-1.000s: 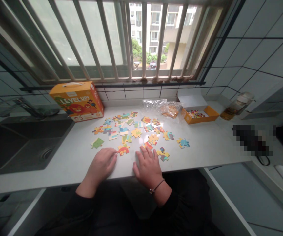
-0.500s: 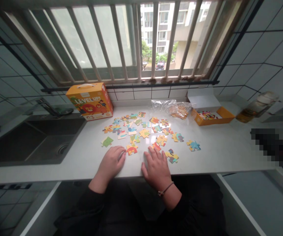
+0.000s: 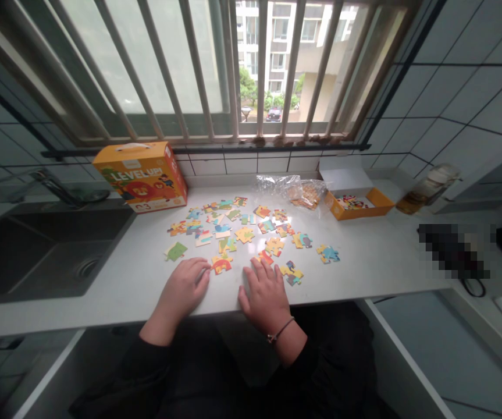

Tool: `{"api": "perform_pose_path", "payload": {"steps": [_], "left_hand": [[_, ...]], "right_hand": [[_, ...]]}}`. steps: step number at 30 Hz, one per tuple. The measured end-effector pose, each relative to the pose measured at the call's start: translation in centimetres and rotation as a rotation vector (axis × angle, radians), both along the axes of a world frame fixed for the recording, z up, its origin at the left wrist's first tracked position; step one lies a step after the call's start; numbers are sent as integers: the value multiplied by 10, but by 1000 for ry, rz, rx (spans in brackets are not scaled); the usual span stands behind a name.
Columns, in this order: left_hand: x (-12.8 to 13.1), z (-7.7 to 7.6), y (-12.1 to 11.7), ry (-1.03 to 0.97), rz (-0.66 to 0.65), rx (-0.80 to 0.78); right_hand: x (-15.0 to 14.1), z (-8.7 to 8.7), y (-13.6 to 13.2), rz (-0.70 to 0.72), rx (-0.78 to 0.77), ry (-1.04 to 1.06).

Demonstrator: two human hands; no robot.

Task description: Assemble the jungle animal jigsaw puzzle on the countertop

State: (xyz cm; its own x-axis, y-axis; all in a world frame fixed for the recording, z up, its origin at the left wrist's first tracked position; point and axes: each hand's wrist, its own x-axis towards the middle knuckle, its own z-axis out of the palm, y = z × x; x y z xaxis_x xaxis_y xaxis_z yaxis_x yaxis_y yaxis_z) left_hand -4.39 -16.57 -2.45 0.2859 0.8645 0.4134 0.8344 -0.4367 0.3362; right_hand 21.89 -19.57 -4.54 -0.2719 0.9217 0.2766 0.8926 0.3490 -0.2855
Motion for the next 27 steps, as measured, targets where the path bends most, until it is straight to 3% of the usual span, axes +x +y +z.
{"api": "perform_pose_path", "payload": {"steps": [27], "left_hand": [[-2, -2, 4, 13, -5, 23]], "right_hand": [[2, 5, -4, 39, 58, 61]]}}
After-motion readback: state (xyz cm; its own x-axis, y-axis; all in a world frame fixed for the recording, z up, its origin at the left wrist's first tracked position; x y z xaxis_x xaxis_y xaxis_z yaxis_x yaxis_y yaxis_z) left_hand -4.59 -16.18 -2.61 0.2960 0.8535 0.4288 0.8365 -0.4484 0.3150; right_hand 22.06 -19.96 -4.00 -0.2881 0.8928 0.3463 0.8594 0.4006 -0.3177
